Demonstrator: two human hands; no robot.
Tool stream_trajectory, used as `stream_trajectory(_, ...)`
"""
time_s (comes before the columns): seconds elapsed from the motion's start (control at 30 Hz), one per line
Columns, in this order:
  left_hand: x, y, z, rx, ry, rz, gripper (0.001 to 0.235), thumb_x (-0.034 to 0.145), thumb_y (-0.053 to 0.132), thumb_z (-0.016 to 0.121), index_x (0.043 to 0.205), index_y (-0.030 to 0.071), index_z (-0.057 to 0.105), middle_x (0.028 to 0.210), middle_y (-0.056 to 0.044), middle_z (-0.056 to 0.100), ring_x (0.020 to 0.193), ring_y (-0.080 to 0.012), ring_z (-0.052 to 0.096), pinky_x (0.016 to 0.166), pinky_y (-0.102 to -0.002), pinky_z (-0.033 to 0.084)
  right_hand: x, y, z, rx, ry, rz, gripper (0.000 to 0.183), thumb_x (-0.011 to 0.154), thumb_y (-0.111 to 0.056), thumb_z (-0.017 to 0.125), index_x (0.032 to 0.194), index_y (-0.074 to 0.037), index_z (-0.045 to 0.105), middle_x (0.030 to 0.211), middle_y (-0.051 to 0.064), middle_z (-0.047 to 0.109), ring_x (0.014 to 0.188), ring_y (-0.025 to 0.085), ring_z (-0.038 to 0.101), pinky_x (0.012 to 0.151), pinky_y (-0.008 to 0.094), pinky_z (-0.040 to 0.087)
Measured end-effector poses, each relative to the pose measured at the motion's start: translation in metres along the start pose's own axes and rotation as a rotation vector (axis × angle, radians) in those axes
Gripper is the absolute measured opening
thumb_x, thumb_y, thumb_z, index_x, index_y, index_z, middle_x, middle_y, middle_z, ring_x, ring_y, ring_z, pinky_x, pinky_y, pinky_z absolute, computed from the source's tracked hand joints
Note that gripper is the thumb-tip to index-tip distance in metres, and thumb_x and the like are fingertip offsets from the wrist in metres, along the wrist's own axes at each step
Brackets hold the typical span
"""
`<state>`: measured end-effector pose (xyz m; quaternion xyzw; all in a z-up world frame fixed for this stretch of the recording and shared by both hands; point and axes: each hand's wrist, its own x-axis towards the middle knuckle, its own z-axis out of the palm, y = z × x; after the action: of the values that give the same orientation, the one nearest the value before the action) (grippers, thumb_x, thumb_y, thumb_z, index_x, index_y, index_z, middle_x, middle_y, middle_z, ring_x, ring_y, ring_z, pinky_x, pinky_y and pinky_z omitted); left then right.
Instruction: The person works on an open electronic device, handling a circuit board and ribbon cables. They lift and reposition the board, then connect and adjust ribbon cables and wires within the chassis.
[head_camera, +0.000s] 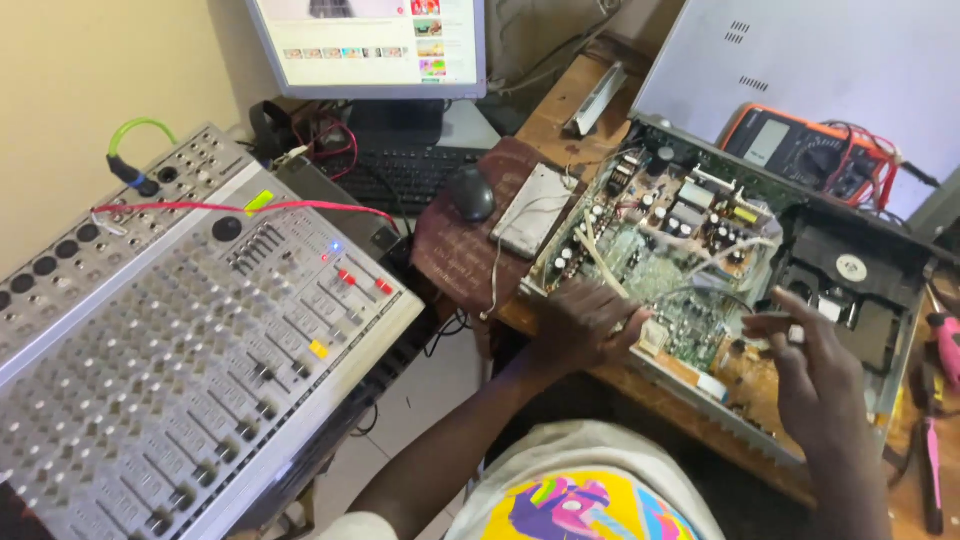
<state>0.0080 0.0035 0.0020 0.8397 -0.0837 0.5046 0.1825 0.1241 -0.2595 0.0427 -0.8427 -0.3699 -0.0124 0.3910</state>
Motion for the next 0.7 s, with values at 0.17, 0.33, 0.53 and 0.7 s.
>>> stream_trajectory(0.17,-0.005,0.002,0.006,-0.026,0.001,-0.034,0.015,0.103,0.02,0.073,0.092,0.011,0.076,0.075,-0.004,0.066,0.066,-0.0252,0.062,0.064,-0.041,0.043,-0.005,-0.002,0.002,0.174,0.072,0.036,0.045,0.118,-0.009,0.041,0.158,0.009,0.052,0.127,0.027,0.071,0.113,0.037,0.071,0.089,0.047,0.06)
stream_trajectory(0.33,-0.001,-0.003,0.008,-0.084,-0.09,-0.144,0.015,0.104,0.025,0.074,0.096,0.013,0.076,0.079,-0.003,0.069,0.068,-0.0225,0.063,0.064,-0.041,0.046,0.028,-0.021,-0.002,0.248,0.13,0.07,0.039,0.121,-0.007,0.043,0.152,0.013,0.052,0.132,0.032,0.055,0.108,0.045,0.072,0.089,0.051,0.063)
stream_trajectory(0.53,0.022,-0.011,-0.018,-0.277,-0.332,-0.484,0.02,0.103,0.027,0.071,0.106,0.008,0.074,0.101,-0.008,0.076,0.099,-0.0288,0.07,0.089,-0.045,0.052,0.105,-0.048,-0.007,0.059,-0.004,0.144,0.044,0.117,0.005,0.043,0.159,0.01,0.053,0.13,0.027,0.047,0.115,0.037,0.069,0.096,0.046,0.057)
stream_trajectory(0.7,0.05,-0.035,-0.057,-0.138,-0.454,-0.964,0.034,0.107,0.027,0.061,0.135,0.012,0.072,0.125,-0.01,0.077,0.081,-0.0154,0.072,0.068,-0.028,0.063,0.174,-0.045,0.02,-0.032,-0.166,-0.086,0.052,0.1,0.017,0.059,0.151,0.013,0.057,0.138,0.029,0.059,0.104,0.032,0.071,0.099,0.037,0.062)
